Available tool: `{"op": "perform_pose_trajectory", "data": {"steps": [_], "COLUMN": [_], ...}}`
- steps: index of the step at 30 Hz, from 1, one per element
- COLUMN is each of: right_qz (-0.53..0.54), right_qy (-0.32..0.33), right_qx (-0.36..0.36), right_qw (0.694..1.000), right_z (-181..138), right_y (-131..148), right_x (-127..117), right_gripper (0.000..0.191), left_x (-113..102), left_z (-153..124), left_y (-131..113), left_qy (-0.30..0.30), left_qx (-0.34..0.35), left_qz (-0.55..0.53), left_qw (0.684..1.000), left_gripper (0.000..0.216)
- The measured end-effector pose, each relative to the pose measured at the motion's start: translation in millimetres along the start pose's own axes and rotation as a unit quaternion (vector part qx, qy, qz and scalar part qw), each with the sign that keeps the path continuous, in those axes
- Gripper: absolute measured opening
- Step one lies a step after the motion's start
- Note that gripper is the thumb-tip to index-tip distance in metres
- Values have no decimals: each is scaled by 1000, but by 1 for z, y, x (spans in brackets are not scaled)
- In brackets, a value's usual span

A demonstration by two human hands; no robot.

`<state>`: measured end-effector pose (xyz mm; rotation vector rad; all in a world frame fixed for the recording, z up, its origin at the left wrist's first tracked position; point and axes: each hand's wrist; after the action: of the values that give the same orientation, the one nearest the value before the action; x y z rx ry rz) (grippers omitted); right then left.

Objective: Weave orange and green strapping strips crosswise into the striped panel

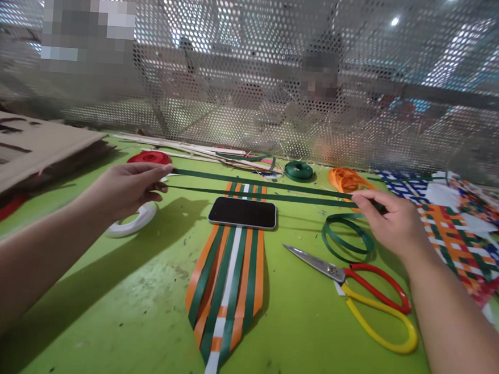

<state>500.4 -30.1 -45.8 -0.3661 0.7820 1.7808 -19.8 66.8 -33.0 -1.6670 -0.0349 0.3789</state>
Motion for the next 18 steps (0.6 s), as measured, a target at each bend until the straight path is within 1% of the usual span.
{"op": "perform_pose_trajectory", "data": {"steps": [6, 9, 15, 18], "right_qz": [1, 5, 11, 11], "right_qy": [0, 7, 45, 57], "right_qx": [6, 8, 12, 8], "right_qw": [1000, 1000, 999, 998], "right_z": [-1, -2, -2, -3], "right_y": [3, 5, 9, 15], "right_x": [4, 6, 5, 6], "right_gripper": [28, 29, 33, 34], "left_x": [2, 1, -1, 0], "left_z": [-1, 0, 2, 4], "left_y": [1, 2, -1, -2], "left_qy": [-32, -33, -81, -94], "left_qx": [26, 15, -15, -9], "left_qz": [35, 38, 27, -6], "left_qw": [999, 999, 996, 996], "left_gripper": [25, 29, 38, 39]}}
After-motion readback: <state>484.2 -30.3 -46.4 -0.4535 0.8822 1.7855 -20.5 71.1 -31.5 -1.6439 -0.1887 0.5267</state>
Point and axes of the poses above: each hand's wrist, its own z-axis towards the middle knuckle, its own x-axis out of the palm, y = z × x, and after that the axes turned 8 degrees about -y, right-handed
